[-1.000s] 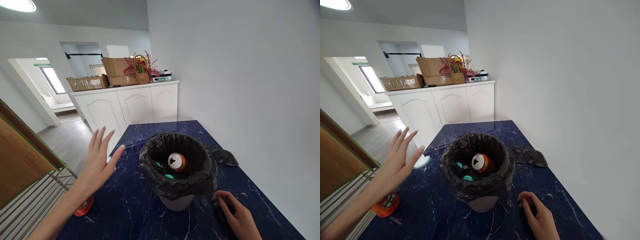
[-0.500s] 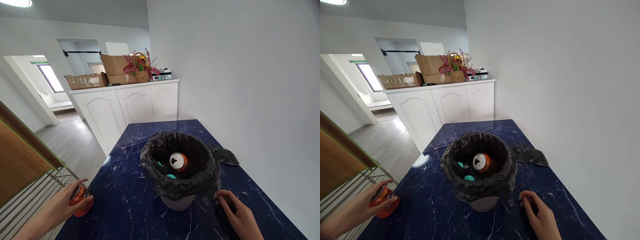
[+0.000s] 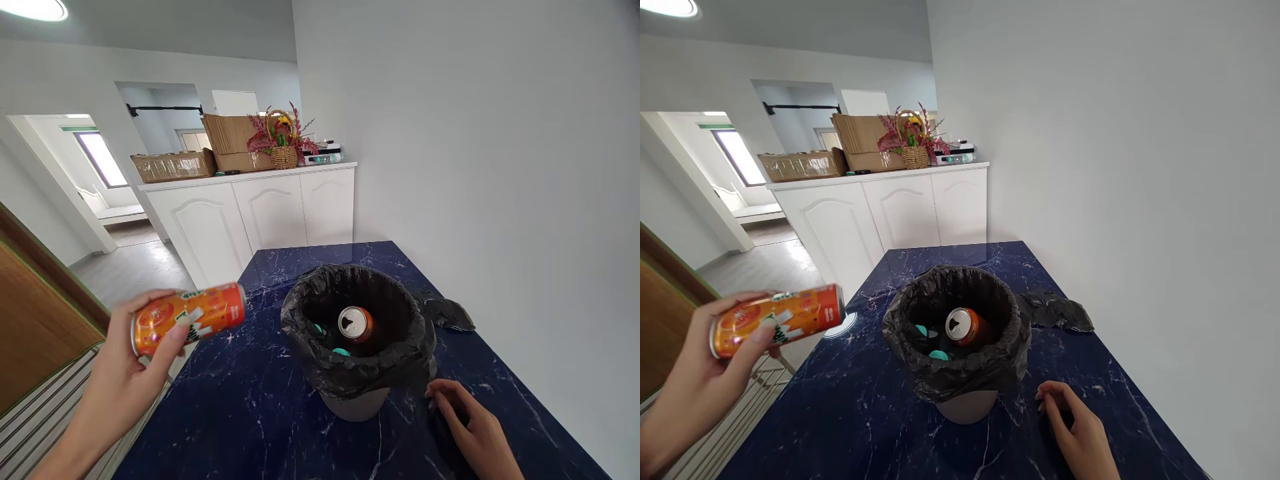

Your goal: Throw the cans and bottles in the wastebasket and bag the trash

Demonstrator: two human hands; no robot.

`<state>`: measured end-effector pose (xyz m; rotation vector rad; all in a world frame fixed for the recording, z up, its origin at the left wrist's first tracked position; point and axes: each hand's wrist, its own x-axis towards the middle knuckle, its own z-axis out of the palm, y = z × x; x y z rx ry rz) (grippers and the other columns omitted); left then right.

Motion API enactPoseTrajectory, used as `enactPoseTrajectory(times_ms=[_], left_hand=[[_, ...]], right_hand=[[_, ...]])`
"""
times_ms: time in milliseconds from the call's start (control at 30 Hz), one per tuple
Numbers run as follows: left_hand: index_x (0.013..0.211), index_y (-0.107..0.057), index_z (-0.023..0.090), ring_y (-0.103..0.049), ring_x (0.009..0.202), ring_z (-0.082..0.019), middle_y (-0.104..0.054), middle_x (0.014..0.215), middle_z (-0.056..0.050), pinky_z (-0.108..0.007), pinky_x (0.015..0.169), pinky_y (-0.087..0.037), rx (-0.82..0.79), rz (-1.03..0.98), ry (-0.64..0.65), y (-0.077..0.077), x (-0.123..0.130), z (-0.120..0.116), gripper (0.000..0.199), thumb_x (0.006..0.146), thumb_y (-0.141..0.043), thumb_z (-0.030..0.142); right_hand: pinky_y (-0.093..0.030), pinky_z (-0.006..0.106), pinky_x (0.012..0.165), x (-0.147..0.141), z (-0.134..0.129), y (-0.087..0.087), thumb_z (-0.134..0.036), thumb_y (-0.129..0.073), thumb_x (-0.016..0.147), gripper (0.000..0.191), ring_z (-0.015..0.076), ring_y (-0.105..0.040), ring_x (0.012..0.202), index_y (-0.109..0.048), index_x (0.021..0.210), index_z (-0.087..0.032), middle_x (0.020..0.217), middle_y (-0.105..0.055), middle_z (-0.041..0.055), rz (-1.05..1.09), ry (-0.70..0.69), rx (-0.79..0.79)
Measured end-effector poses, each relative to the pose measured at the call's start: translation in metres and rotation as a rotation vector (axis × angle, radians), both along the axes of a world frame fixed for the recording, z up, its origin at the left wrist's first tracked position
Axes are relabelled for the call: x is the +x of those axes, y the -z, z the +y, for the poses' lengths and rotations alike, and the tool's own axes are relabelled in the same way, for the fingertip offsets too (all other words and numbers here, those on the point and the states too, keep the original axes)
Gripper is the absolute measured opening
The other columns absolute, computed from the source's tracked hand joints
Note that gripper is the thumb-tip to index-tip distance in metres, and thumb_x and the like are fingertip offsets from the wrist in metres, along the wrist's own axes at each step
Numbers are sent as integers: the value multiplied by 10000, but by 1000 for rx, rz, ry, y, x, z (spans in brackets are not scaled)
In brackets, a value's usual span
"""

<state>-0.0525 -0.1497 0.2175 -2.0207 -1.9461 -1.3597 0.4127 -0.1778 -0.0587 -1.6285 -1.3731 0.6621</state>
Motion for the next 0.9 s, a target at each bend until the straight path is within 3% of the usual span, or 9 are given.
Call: enactPoseTrajectory(times_ms=[67,167,333,433,600,900], left_hand=[[1400,-477,316,-729,842,-219,-634,1385,-79,-367,740,-615,121,28,129,-23,29,0,540,959,-641,580],[1392,-484,292,-732,1048,-263,-663,1350,-91,-367,822,-638,180,127,339,-46,71,6,542,950,-704,516],[1399,-548,301,-728,1062,-251,-684,1387,-68,-335,793,-616,62,436,597,-62,123,35,499,975,-732,492],[1435,-534,312,-723,1107,-254,-624,1503,-60,-327,780,-584,26,655,703,-64,139,56,474,1004,-706,409],[1468,-507,325,-735,1062,-247,-578,1569,-46,-307,643,-472,-14,924,709,-62,152,77,533,978,-697,236],[1465,-513,356,-728,1097,-254,-568,1583,-32,-304,661,-453,-145,930,750,-47,161,91,593,945,-766,222]], right_hand=[[-609,278,660,0,0,1,-672,-528,975,451,241,-789,793,-741,1053,-282,1005,-809,83,-3,1,10],[-601,285,658,0,1,2,-667,-519,986,447,237,-778,774,-731,1063,-281,984,-805,75,-9,3,23],[-605,285,700,-1,1,3,-647,-522,1006,423,245,-787,866,-714,1076,-277,1002,-799,80,26,-27,38],[-601,280,678,-2,1,1,-637,-532,1009,408,239,-782,839,-714,1071,-277,995,-797,76,44,-32,43],[-598,280,681,-1,1,-1,-633,-529,1018,407,238,-781,860,-719,1088,-280,1035,-796,80,47,-29,52],[-596,286,656,-1,2,-1,-657,-501,1024,440,235,-772,797,-717,1098,-282,942,-781,72,71,-46,27]])
